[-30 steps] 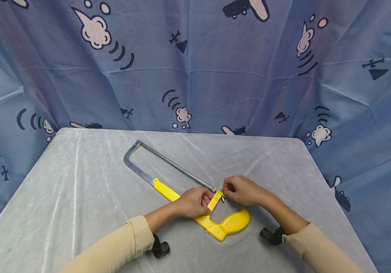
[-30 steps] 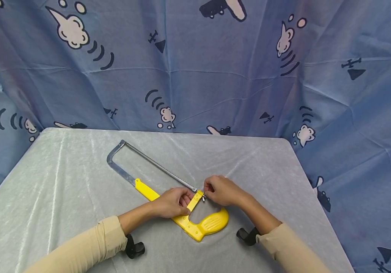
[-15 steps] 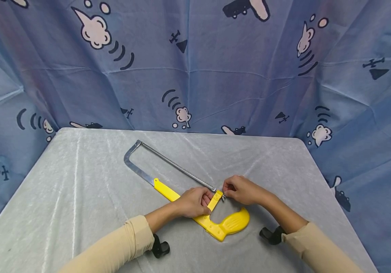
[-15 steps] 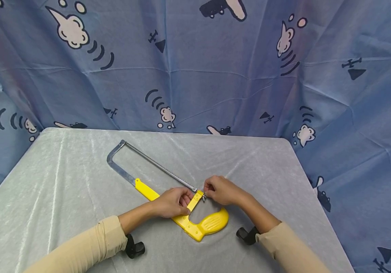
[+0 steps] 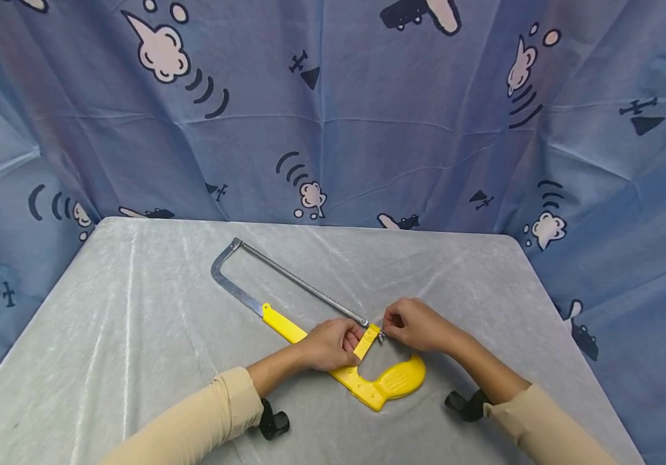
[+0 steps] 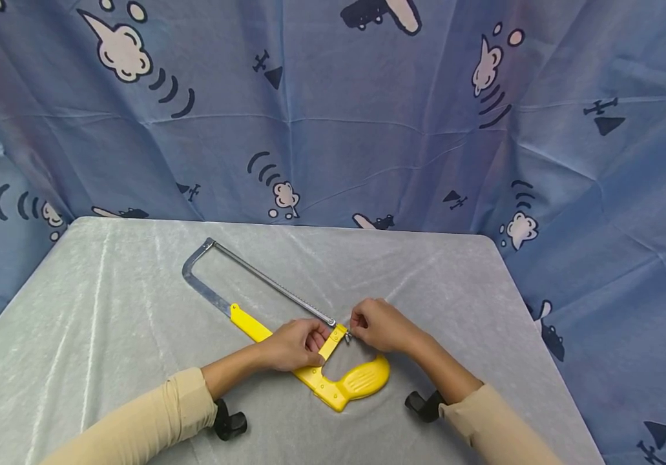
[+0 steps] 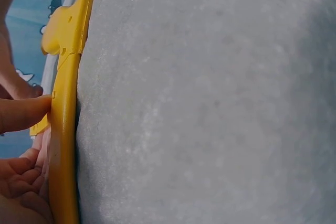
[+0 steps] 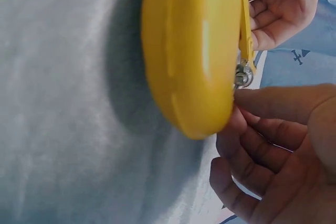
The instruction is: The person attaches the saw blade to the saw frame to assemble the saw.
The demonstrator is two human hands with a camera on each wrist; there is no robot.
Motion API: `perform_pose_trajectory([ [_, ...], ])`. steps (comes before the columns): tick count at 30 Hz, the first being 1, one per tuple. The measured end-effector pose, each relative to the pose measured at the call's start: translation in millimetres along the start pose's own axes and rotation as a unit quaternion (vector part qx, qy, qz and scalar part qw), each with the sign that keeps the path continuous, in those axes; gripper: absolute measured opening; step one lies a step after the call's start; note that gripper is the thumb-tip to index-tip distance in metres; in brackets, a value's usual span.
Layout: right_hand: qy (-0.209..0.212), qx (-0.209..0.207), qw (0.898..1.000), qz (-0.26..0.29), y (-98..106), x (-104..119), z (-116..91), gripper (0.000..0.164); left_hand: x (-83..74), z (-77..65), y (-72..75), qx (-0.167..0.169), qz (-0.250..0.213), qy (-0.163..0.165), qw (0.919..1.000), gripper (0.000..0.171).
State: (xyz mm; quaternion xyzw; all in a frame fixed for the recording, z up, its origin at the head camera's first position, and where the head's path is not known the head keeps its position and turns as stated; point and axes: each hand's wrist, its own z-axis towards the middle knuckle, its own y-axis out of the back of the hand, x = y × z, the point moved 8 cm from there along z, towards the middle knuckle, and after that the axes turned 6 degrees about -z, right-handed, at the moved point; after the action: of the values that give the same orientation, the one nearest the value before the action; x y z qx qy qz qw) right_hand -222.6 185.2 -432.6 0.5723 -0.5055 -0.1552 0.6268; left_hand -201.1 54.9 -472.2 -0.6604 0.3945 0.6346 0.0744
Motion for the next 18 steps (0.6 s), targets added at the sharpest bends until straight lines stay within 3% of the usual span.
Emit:
perform_pose_trajectory([
  [5,-0.008,0.013,0.999,-0.033,-0.5,4.4,-2.0,0.016,-0.1,0.0,0.2,-0.002,-0.003,0.003,1.0000,0.029],
  [9,-0.028,0.019,0.998,-0.049,-4.7,5.7,-2.8,0.028,0.4,0.2,0.2,-0.001,-0.003,0.005,1.0000,0.029],
  [18,-0.046,-0.034,0.993,-0.106,-7.4,11.0,-2.6,0.036,1.3,0.8,-0.1,-0.003,-0.002,0.002,1.0000,0.029],
])
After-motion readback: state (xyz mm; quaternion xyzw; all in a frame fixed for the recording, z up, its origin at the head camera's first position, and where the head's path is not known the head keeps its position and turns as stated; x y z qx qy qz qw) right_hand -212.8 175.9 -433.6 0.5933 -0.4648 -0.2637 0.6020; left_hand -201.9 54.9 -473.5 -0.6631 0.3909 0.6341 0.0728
